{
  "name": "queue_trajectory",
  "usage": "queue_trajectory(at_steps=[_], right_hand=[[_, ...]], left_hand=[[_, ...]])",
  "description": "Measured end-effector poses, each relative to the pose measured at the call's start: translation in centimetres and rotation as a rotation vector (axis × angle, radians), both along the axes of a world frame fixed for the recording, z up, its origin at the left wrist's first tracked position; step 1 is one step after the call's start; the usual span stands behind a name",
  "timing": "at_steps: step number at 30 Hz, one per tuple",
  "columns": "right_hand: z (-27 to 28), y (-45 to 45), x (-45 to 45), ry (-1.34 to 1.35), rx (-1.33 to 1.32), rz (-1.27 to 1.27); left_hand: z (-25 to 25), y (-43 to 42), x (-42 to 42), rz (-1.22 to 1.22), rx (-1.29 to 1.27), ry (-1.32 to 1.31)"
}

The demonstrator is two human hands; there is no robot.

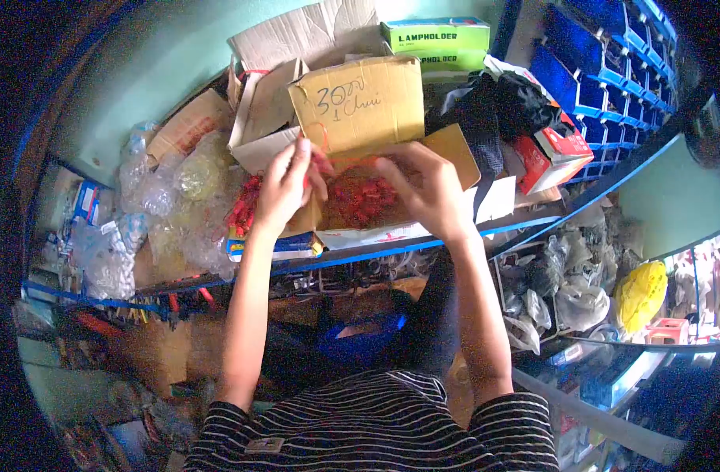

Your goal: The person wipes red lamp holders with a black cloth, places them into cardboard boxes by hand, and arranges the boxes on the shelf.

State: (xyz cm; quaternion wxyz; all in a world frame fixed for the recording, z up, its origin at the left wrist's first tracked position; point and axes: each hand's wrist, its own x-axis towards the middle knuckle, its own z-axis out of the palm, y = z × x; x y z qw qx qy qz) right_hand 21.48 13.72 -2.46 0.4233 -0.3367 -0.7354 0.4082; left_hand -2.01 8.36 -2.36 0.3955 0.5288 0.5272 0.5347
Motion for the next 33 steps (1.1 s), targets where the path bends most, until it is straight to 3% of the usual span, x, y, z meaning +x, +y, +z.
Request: queue_trajectory(at_steps=[5, 6, 8, 10, 12, 14, 16, 18, 20, 21, 24, 27, 30, 33], right_hand=[[-1.0, 0.1, 0.5, -0.225, 0.229, -0.177], [-1.1, 0.2, 0.4, -0.172, 0.277, -0.187], [-1.5, 0.7, 0.2, -0.06, 0.374, -0.2], [-2.2, 1.3, 0.7, -0.115, 0.492, -0.243], [-2.4, 1.4, 1.1, -0.199, 0.448, -0.244], [-2.6, 1.0, 0.7, -0.081, 0.373, -0.217], [-2.5, 1.1, 0.3, -0.066, 0.328, -0.198], [-2.2, 0.7, -0.2, -0.1, 0.315, -0.207], [-2.0, 0.6, -0.8, -0.154, 0.358, -0.22], [-1.9, 0.6, -1.1, -0.178, 0.379, -0.231], [-2.0, 0.7, -1.7, -0.301, 0.482, -0.287], [0.1, -1.7, -5.9, -0.302, 0.422, -0.056], [2.4, -4.0, -11.9, -0.493, 0.58, 0.302], [-1.1, -2.0, -15.6, -0.642, 0.737, 0.423]], left_hand=[[0.5, 0.7, 0.0, -0.1, 0.053, -0.037], [0.6, 0.8, 0.5, -0.125, 0.098, 0.026], [0.4, 0.7, 0.6, -0.047, 0.319, 0.449], [1.4, -1.7, -0.1, -0.05, 0.257, 0.33], [2.2, -4.4, -2.5, 0.004, 0.258, 0.318], [2.1, -7.6, -6.0, 0.136, 0.127, 0.467], [0.7, -10.2, -8.5, 0.354, 0.136, 0.813], [-2.0, -10.7, -9.8, 0.416, 0.151, 1.039], [-5.2, -10.9, -9.1, 0.401, 0.043, 1.001], [-6.1, -10.7, -8.3, 0.453, 0.101, 1.173], [-6.2, -10.2, -7.0, 0.524, 0.096, 1.159], [-5.8, -10.1, -6.6, 0.555, 0.039, 1.2], [-5.9, -9.7, -7.1, 0.516, 0.091, 1.189], [-6.6, -9.4, -8.4, 0.473, 0.12, 1.135]])
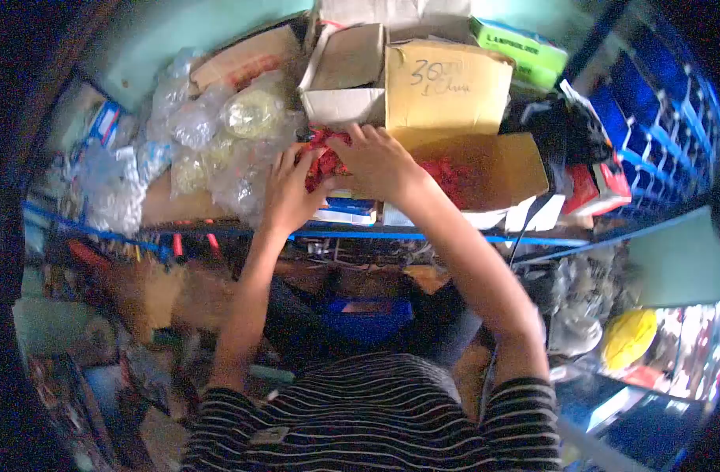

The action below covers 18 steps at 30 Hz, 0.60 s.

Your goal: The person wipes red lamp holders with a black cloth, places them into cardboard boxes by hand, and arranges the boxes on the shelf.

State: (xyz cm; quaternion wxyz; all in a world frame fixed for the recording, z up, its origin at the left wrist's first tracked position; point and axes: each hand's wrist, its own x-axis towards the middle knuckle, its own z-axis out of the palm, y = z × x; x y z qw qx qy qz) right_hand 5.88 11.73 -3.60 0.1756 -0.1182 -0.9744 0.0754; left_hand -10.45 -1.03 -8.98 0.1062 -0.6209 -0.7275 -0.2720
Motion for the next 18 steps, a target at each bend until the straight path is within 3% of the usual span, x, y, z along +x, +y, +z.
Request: queue_trajectory(at_steps=[3, 8, 14, 18], right_hand=[[-2.8, 2.1, -1.9, -0.004, 0.013, 0.098], [-2.5, 3.2, -2.2, 0.047, -0.12, 0.131], [2.8, 4.5, 0.5, 0.28, -0.493, 0.069], [7.3, 4.4, 3.9, 0.285, -0.461, -0.07]], left_hand=[[0.7, 0.4, -0.4, -0.027, 0.013, -0.032], [0.8, 0.8, -0.4, -0.006, 0.033, -0.089], [-0.2, 1.2, -0.9, 0.092, 0.014, -0.017], [0.8, 1.0, -0.5, 0.15, -0.046, 0.014]])
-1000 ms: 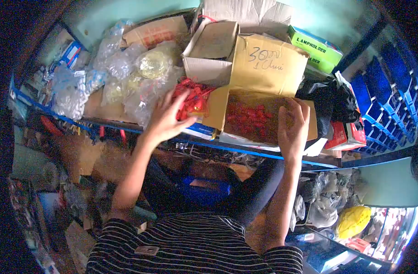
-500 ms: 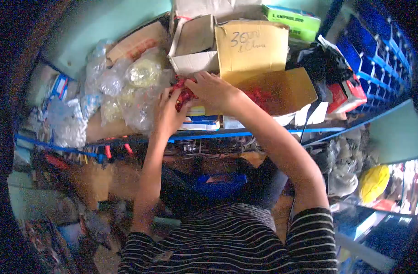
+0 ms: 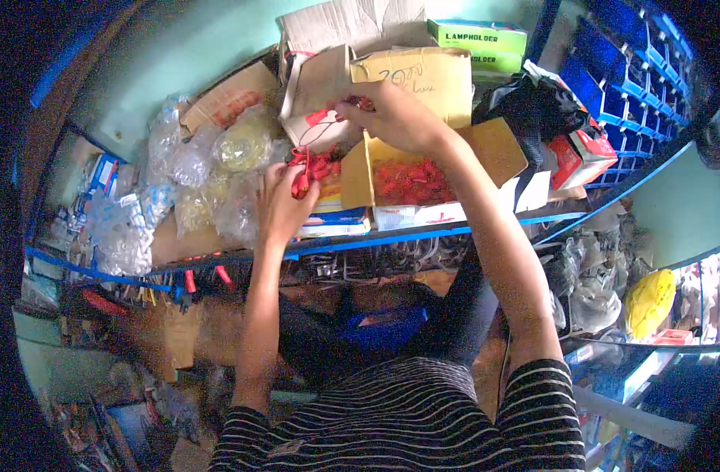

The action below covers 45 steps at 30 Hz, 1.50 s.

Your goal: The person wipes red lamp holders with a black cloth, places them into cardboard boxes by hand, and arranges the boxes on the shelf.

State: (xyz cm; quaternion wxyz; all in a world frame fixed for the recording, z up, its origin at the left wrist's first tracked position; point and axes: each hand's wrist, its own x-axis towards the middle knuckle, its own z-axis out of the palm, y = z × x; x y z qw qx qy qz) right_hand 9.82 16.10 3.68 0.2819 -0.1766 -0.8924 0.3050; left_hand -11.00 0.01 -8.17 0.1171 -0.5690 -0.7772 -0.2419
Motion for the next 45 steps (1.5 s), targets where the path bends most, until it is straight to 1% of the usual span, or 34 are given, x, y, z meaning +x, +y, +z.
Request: queue_trajectory(at_steps=[3, 4, 7, 8, 9, 11, 12, 13, 15, 16, 18, 19, 20, 21, 22, 23, 25, 26, 27, 28, 30, 33, 34, 37, 38, 39, 41, 42, 45], right_hand=[[1.8, -0.9, 1.8, 0.025, -0.141, 0.028], [1.5, -0.6, 2.0, 0.009, -0.127, 0.044], [1.5, -2.0, 2.2, -0.029, -0.117, 0.187], [1.2, -2.4, 2.0, -0.046, -0.139, 0.229], [-0.1, -2.1, 1.6, -0.002, -0.011, 0.261], [-1.1, -2.7, 1.5, 0.126, -0.058, 0.207], [-1.5, -2.5, 1.8, 0.092, -0.032, 0.143], [-1.5, -2.8, 2.5, 0.079, -0.196, 0.104], [-2.2, -2.4, 3.6, 0.163, -0.2, 0.055], [-1.7, -2.7, 4.5, 0.166, -0.306, 0.035], [-3.6, -1.1, 5.1, 0.229, -0.127, -0.043], [-4.3, -0.3, 5.6, 0.314, -0.051, -0.046], [-4.8, 0.7, 6.6, 0.272, -0.227, -0.12], [-5.2, 1.6, 7.6, 0.239, -0.403, -0.201], [-6.1, 2.3, 7.8, 0.308, -0.41, -0.207], [-7.0, 2.8, 8.0, 0.353, -0.419, -0.217], [-7.1, 2.8, 8.0, 0.42, -0.431, -0.242], [-7.1, 2.7, 8.0, 0.438, -0.441, -0.258], [-7.1, 2.8, 8.0, 0.483, -0.482, -0.302], [-6.9, 2.9, 7.9, 0.531, -0.522, -0.346], [-5.9, 2.3, 8.4, 0.619, -0.712, -0.385], [-6.4, 2.6, 8.7, 0.596, -0.618, -0.576], [-7.2, 3.5, 8.8, 0.508, -0.494, -0.657], [-7.6, 3.3, 8.0, 0.346, 0.014, -0.728], [-8.0, 3.4, 7.7, 0.362, 0.006, -0.671], [-7.6, 3.1, 7.6, 0.358, 0.076, -0.582], [-7.0, 2.5, 7.7, 0.19, 0.04, -0.398], [-6.6, 1.8, 7.7, 0.225, -0.208, -0.28], [-7.9, 2.1, 7.3, 0.2, -0.106, -0.389]], left_hand=[[2.4, -0.5, 1.0, 0.059, 0.069, 0.065], [3.0, -0.4, 1.2, 0.019, 0.139, 0.088], [5.1, 0.8, 4.9, -0.521, 0.364, -1.128], [6.1, 1.2, 6.6, -0.701, 0.39, -1.406], [6.3, 1.9, 8.0, -0.68, 0.353, -1.318], [4.7, 4.1, 8.8, -0.504, 0.336, -1.276], [5.5, 4.4, 10.3, -0.409, 0.398, -1.464], [5.8, 4.8, 11.0, -0.334, 0.332, -1.57], [2.2, 7.8, 10.3, -0.344, 0.388, -1.461], [2.8, 8.0, 10.9, -0.301, 0.361, -1.423], [3.9, 8.4, 12.1, -0.217, 0.304, -1.347], [3.8, 8.7, 11.9, -0.219, 0.274, -1.269], [4.4, 10.8, 11.9, -0.254, 0.266, -1.184], [3.7, 10.9, 11.8, -0.239, 0.229, -1.11], [3.4, 11.2, 11.7, -0.297, 0.196, -1.194], [3.1, 11.2, 11.7, -0.305, 0.198, -1.153], [3.3, 10.8, 12.1, -0.311, 0.198, -1.077], [3.2, 11.0, 12.1, -0.334, 0.24, -1.113], [3.4, 10.9, 12.1, -0.331, 0.248, -1.236], [3.6, 10.8, 11.9, -0.336, 0.265, -1.29], [3.7, 10.7, 11.8, -0.336, 0.281, -1.362], [4.1, 10.6, 12.5, -0.302, 0.268, -1.271], [4.1, 10.6, 12.5, -0.338, 0.271, -1.269], [3.8, 10.6, 12.4, -0.344, 0.282, -1.248], [3.5, 10.7, 12.2, -0.355, 0.277, -1.229], [3.1, 10.8, 12.2, -0.377, 0.272, -1.16], [2.5, 11.0, 12.1, -0.417, 0.261, -1.021], [2.8, 10.9, 12.2, -0.435, 0.258, -1.026], [3.2, 10.9, 12.4, -0.384, 0.281, -1.057]])
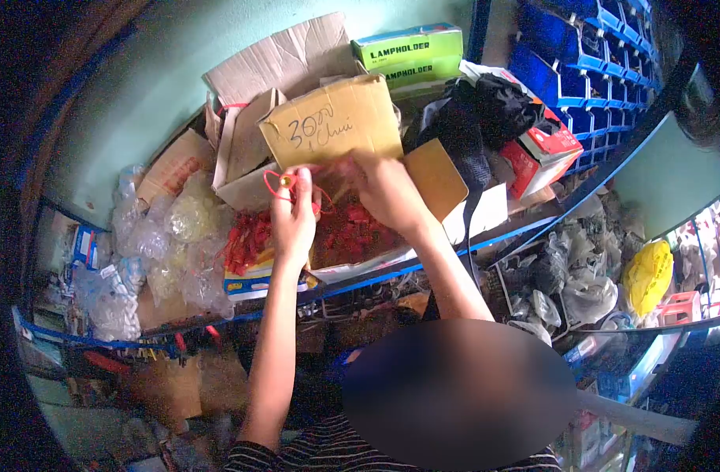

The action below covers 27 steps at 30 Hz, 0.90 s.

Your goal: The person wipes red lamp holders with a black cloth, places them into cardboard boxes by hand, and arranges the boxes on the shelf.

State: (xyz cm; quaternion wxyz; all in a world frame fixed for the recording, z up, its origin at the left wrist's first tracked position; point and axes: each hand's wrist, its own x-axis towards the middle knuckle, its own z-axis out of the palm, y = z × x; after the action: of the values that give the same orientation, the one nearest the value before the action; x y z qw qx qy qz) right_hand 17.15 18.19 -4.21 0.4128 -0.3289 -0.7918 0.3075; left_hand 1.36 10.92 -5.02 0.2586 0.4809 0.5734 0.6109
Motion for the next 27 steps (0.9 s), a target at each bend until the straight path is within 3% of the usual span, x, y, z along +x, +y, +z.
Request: queue_trajectory(at_steps=[2, 4, 8, 13, 17, 21, 24, 27], right_hand=[[0.1, 0.4, 0.3, 0.166, 0.024, -0.105], [0.9, 0.4, 0.6, 0.19, -0.109, -0.043], [0.6, -0.5, 0.3, 0.178, -0.13, 0.292], [0.6, -0.2, 0.7, 0.304, -0.207, 0.047], [0.6, 0.5, 0.8, 0.516, -0.279, 0.012], [0.3, -0.1, -0.2, 0.224, 0.075, 0.146], [0.1, 0.3, 0.3, 0.217, -0.159, 0.059], [0.3, 0.6, 0.6, 0.39, -0.205, -0.093]], left_hand=[[0.5, -0.1, 0.3, 0.056, -0.047, -0.137], [0.1, 0.0, -0.1, -0.004, -0.046, -0.098], [0.5, -0.3, 0.3, -0.034, -0.04, 0.062], [0.1, 0.1, 0.4, 0.031, -0.125, 0.25], [-0.1, 0.2, -0.1, -0.038, -0.123, 0.071], [-1.2, 0.5, -0.3, -0.039, -0.004, 0.14], [-1.0, 0.4, -0.4, -0.081, -0.058, 0.05], [1.0, -0.7, 0.4, -0.109, -0.064, -0.069]])
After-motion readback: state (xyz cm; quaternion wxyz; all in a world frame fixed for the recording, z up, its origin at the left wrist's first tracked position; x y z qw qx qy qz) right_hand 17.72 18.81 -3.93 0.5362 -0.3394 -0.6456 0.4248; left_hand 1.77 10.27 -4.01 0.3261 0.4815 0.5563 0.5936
